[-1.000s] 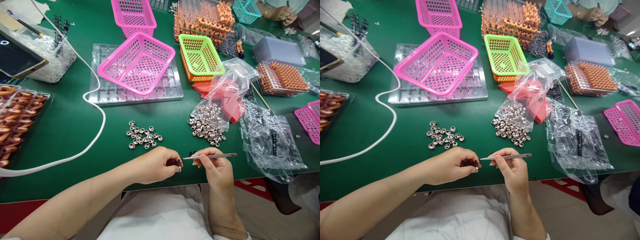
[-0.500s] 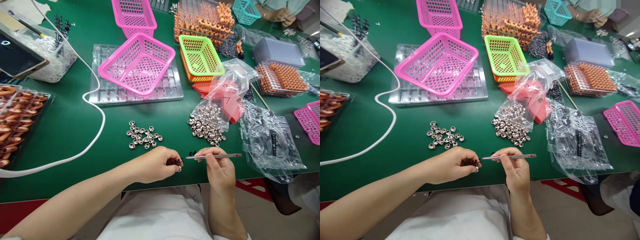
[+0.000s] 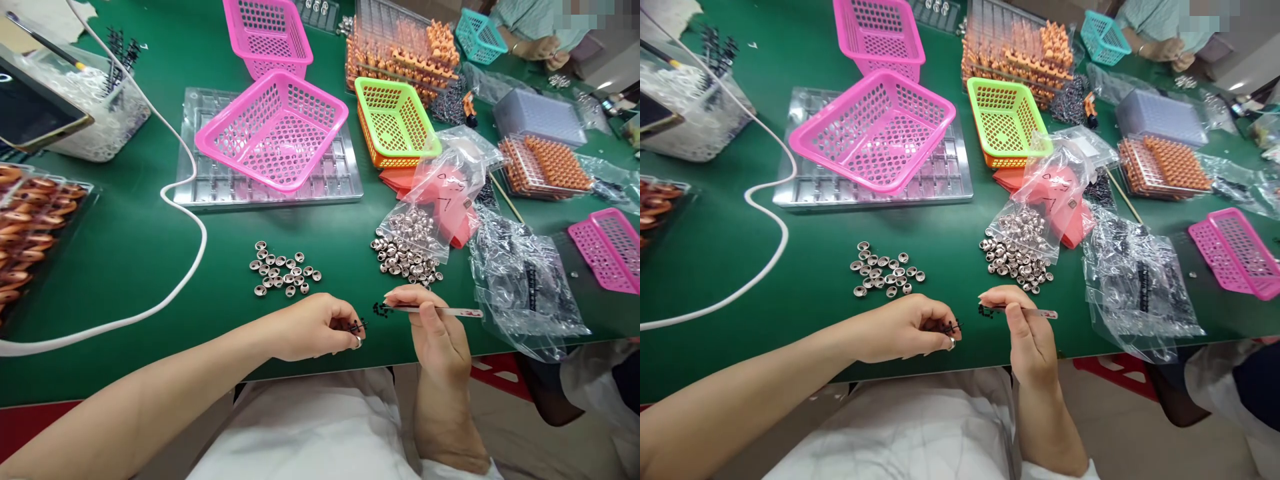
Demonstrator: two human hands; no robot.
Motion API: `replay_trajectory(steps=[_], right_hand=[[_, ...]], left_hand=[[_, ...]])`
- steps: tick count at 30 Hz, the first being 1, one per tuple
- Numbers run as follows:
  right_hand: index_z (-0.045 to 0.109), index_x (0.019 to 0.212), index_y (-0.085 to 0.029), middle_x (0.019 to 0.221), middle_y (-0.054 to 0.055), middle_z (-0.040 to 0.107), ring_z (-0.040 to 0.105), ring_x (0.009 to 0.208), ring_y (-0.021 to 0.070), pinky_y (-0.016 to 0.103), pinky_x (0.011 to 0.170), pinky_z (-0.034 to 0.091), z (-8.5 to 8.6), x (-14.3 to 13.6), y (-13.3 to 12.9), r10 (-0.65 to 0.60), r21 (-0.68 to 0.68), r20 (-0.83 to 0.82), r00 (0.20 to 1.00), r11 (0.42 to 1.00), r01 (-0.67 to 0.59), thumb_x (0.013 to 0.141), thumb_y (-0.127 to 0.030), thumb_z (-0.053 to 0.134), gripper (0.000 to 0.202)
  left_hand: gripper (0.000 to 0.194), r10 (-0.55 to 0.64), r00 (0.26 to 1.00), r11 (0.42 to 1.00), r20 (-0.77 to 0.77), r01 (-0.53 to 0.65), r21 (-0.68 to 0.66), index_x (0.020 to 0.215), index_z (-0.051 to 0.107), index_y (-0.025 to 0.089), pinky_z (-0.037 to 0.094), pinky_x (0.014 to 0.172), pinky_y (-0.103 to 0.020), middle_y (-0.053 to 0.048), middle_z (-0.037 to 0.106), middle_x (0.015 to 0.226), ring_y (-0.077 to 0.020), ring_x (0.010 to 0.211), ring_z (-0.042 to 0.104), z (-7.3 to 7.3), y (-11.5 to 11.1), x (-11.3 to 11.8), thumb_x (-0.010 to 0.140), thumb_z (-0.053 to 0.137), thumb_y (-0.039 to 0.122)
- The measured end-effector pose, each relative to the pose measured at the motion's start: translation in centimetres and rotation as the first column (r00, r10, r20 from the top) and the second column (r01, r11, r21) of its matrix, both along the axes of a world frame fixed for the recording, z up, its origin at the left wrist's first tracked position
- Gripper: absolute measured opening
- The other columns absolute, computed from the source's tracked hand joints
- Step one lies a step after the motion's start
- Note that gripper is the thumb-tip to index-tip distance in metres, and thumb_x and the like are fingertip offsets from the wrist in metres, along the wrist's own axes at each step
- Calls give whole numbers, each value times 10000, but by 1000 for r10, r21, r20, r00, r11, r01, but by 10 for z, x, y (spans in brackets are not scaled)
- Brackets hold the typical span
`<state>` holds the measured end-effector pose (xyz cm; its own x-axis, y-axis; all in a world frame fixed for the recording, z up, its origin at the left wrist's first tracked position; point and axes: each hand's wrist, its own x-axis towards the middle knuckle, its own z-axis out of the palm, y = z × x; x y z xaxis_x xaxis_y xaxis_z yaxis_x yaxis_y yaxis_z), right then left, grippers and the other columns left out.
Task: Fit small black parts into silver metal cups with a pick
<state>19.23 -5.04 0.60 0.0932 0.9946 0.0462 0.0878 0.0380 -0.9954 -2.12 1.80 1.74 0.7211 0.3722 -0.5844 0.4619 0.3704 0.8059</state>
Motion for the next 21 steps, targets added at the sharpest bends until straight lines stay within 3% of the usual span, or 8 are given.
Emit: replay_trajectory(steps=[6, 11, 14, 21], right_hand=[[703, 1092, -254, 918, 45, 645, 598, 790, 167, 310, 708, 506, 4, 5, 0, 47, 14, 165, 985, 999, -50, 1030, -317, 449, 268], [684, 1007, -249, 897, 25, 643, 591, 739, 144, 259, 615, 459, 13, 8, 5, 257, -108, 401, 879, 966, -233, 978, -289, 563, 130], [674, 952, -235, 843, 11, 633, 556, 655, 118, 245, 576, 439, 17, 4, 10, 357, -165, 434, 827, 934, -317, 973, -281, 564, 121], [673, 887, -222, 799, 10, 617, 558, 655, 117, 233, 548, 419, 20, -4, 15, 409, -213, 423, 809, 912, -349, 970, -273, 550, 157]], left_hand=[[251, -7, 1000, 1000, 6, 7, 17, 938, 728, 170, 398, 492, -196, 15, 612, 686, -110, 548, 499, 0, 0, 0, 796, 650, 361], [229, -19, 999, 996, 29, 16, 92, 920, 731, 165, 396, 540, -204, 7, 635, 716, -120, 609, 509, -2, -2, -1, 809, 642, 345], [228, -38, 999, 993, 35, 34, 117, 924, 727, 164, 399, 567, -211, 6, 647, 739, -124, 630, 518, -2, -3, -1, 820, 636, 345], [230, -53, 998, 988, 45, 46, 149, 932, 727, 159, 413, 596, -214, 1, 661, 767, -131, 664, 536, -3, -4, -2, 826, 625, 335]])
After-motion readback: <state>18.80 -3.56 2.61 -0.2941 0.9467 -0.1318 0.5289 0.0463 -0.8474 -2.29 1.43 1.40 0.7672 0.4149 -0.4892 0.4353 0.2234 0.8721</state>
